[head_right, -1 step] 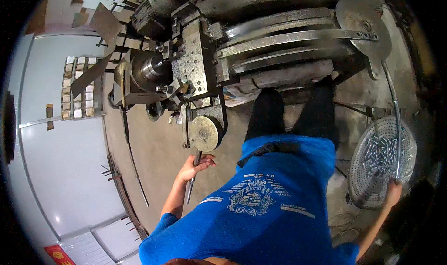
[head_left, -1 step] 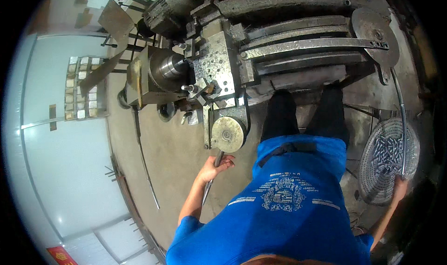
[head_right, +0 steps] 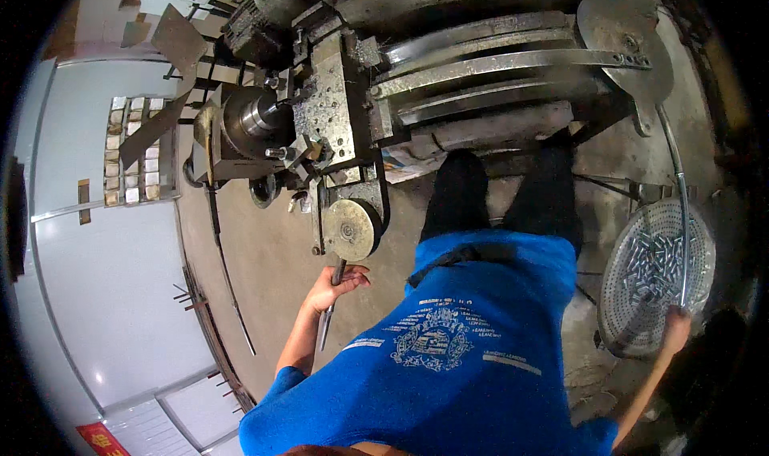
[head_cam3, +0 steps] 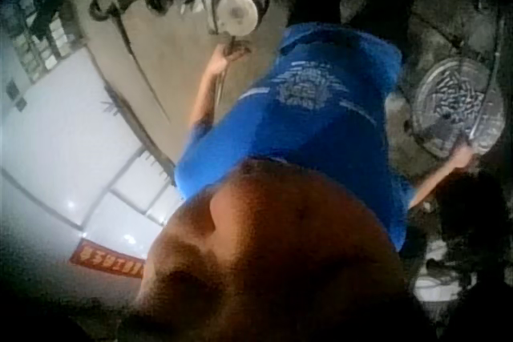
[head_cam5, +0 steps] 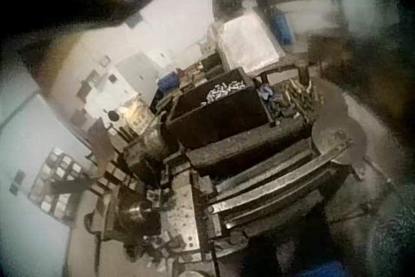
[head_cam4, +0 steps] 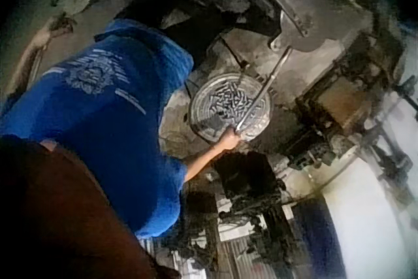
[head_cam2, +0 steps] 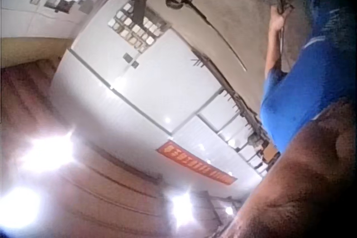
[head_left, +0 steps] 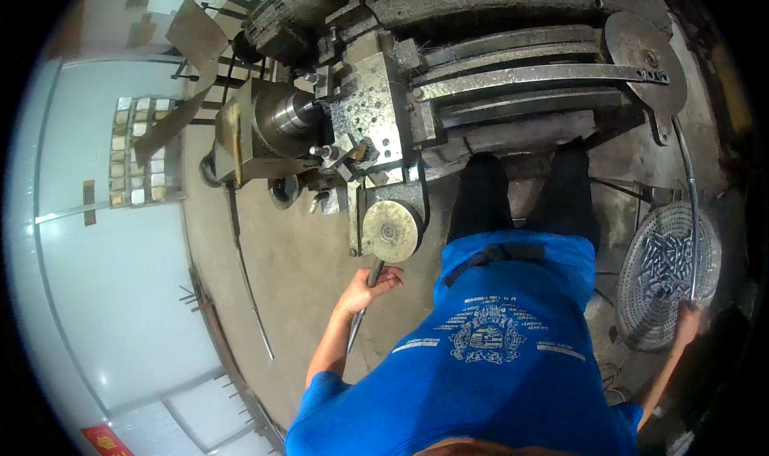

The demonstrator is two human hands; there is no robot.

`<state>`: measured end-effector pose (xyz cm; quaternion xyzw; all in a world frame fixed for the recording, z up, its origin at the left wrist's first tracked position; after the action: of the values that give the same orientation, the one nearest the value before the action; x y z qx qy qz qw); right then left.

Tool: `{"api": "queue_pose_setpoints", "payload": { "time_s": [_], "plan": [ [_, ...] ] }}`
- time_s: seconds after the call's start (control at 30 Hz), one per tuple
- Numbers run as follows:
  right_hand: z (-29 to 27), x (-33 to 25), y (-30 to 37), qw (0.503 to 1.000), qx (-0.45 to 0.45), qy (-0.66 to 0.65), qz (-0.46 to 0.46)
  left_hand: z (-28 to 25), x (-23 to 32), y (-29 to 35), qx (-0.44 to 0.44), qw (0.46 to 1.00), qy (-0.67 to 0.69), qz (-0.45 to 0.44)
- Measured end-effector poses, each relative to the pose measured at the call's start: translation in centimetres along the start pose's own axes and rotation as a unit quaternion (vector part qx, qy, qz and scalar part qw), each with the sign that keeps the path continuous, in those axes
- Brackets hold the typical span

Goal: The person operates a metal lathe, repeatedly loading small cylindrical metal pieces into the chuck, engaging the cutting tool, and removing finished parts. The person uses a long metal rod to assist with loading and unloading, and collects finished pieces in a perforated metal basket.

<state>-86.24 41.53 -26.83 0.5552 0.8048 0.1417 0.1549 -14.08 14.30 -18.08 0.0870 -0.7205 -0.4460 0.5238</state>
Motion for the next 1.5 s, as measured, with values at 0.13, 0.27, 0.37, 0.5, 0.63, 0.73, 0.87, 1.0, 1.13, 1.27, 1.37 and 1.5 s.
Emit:
{"api": "queue_pose_setpoints", "payload": {
  "time_s": [0.13, 0.27, 0.37, 0.5, 0.63, 0.73, 0.87, 1.0, 1.13, 1.27, 1.37, 1.5],
  "plan": [
    [-0.8, -1.4, 1.2, 0.999, 0.034, -0.013, -0.003, 0.0, -0.5, 0.2, -0.006, 1.0, 0.0, 0.0],
    [0.0, 1.2, 0.5, 0.999, 0.048, 0.013, 0.009, -0.4, -0.8, -0.1, -0.011, 1.0, -0.001, 0.005],
    [-0.3, 0.8, 0.9, 0.999, 0.03, 0.014, 0.021, -0.4, -0.9, -0.1, -0.003, 1.0, -0.01, -0.004],
    [0.3, 0.8, 0.9, 0.997, 0.056, 0.016, 0.05, 0.0, -0.2, 0.0, -0.002, 1.0, -0.01, 0.0],
    [0.3, 1.1, 1.3, 0.998, 0.032, 0.043, 0.014, -0.1, -0.5, -0.1, -0.007, 1.0, -0.003, 0.004],
    [0.6, 0.5, 1.9, 0.998, 0.054, 0.022, 0.038, -0.3, -0.8, -0.2, -0.009, 1.0, 0.001, 0.009],
    [1.1, 1.4, 1.6, 0.999, 0.037, -0.009, 0.024, -0.2, -0.5, -0.1, -0.007, 1.0, -0.005, 0.018],
    [0.0, -1.0, 3.4, 0.999, 0.004, 0.003, 0.044, -0.1, -0.6, -0.1, 0.024, 0.998, -0.044, 0.03],
    [-0.4, -2.3, 4.7, 0.997, 0.029, 0.007, 0.066, 0.0, -0.6, -0.1, 0.059, 0.99, -0.12, 0.044],
    [0.8, 0.0, 3.7, 0.997, 0.027, 0.049, 0.043, 0.1, -0.2, 0.0, 0.067, 0.984, -0.157, 0.04],
    [0.9, -0.7, 4.4, 0.998, 0.018, 0.027, 0.049, 0.2, 0.0, 0.0, 0.065, 0.983, -0.167, 0.039],
    [1.2, -0.1, 4.5, 0.996, 0.004, 0.081, -0.032, 0.2, 0.2, 0.0, 0.061, 0.984, -0.164, 0.039]
  ]
}}
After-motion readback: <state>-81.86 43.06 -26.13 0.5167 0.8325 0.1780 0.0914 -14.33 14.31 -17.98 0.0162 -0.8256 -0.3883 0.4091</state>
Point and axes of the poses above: each hand's wrist, its own y-axis away from the middle knuckle, its own z-axis out of the palm, x = y × z, the point moved 1 cm from there along -y, towards the middle knuckle, and after that the axes turned 4 degrees about -x, right-handed, at the moved point
